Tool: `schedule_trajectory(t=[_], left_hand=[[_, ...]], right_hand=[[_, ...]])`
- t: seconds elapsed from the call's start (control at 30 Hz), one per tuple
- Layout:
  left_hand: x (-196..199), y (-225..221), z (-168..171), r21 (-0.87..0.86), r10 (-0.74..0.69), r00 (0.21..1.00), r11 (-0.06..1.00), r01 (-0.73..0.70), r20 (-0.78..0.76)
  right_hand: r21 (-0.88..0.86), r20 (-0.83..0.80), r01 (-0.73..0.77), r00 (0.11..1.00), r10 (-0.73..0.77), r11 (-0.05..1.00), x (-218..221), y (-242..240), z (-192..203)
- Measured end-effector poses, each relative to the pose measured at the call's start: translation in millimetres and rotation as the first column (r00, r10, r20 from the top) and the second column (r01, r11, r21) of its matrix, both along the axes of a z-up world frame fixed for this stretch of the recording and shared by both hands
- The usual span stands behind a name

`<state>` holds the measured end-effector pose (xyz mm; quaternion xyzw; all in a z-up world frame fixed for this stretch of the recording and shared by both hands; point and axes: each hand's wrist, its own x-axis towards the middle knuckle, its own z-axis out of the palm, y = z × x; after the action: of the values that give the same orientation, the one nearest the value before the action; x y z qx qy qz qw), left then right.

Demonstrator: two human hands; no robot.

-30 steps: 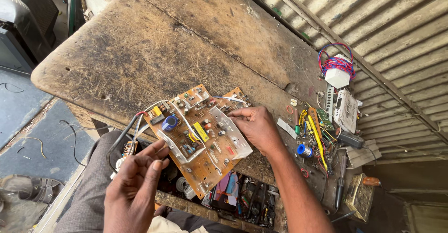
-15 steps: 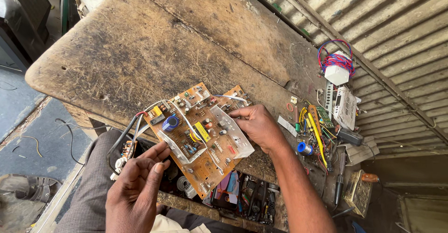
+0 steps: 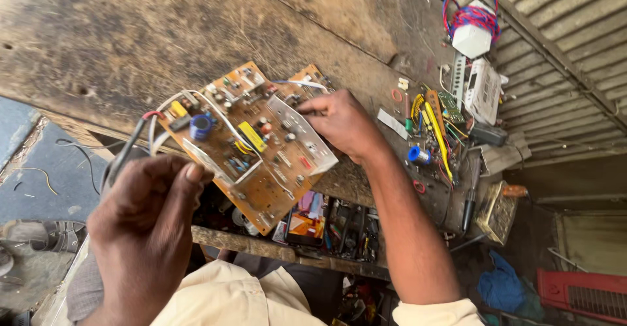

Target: The person manipulates an electronic circuit board and various components on a wooden workbench, handling wires and smaller electronic parts by hand.

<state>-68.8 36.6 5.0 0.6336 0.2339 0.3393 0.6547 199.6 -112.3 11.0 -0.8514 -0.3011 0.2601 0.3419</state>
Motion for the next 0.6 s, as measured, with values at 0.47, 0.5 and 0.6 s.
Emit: schedule_trajectory(t=[0.47, 0.5, 0.6], left_hand=[[75.4, -8.3, 26.6, 0.61, -0.185, 0.982, 0.774, 0.168, -0.035], [80.3, -9.5, 25.4, 0.627, -0.192, 0.98, 0.757, 0.182, -0.054], [89.1, -10.6, 24.1, 0.661, -0.214, 0.971, 0.715, 0.227, -0.102]], right_hand=[[0.059, 0.006, -0.044, 0.999, 0.044, 0.997, 0.9, 4.1, 2.3], [0.068, -0.002, -0.044, 0.999, 0.045, 0.997, 0.7, 3.4, 2.7], [0.076, 0.007, -0.046, 0.999, 0.045, 0.996, -0.2, 3.6, 4.8]])
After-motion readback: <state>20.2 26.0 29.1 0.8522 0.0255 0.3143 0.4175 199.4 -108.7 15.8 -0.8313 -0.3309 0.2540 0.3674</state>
